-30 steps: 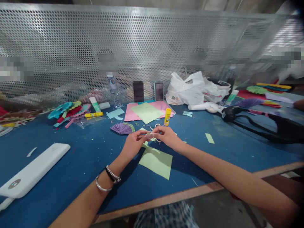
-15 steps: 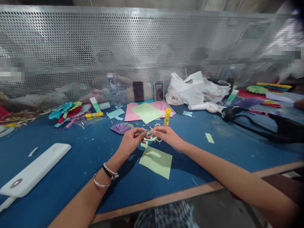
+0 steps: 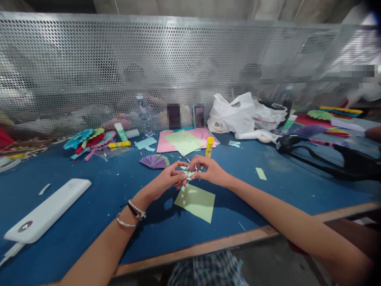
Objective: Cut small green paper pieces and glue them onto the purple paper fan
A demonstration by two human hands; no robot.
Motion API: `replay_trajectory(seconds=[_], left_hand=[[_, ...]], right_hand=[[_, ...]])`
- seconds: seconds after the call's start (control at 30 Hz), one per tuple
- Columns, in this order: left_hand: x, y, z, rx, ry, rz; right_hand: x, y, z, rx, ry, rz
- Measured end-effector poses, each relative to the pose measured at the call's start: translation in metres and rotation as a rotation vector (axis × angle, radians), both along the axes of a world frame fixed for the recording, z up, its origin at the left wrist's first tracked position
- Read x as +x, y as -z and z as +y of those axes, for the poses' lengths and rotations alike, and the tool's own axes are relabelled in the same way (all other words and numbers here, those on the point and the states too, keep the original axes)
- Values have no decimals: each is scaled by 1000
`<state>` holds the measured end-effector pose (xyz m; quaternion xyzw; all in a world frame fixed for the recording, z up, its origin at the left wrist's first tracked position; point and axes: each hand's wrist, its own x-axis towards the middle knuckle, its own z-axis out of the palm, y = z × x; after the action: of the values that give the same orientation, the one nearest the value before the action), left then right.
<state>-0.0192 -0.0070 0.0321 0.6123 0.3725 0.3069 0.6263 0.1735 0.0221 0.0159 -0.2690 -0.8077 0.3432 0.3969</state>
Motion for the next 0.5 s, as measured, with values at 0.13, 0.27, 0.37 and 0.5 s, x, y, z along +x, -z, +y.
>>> replay_trajectory(seconds=[0.13,0.27,0.37,0.5], left_hand=[[3,1,-1,8,7,-8],[8,2,-1,55,-90,14],[11,4,-3,67,-132,23],[13,8,-4,72,-146,-29]], right_hand=[[0,3,1,143,13,-3],[0,4,0,284,87,-6],[-1,5,-2,373,108,-34],[-1,7,-4,526,99,-115]])
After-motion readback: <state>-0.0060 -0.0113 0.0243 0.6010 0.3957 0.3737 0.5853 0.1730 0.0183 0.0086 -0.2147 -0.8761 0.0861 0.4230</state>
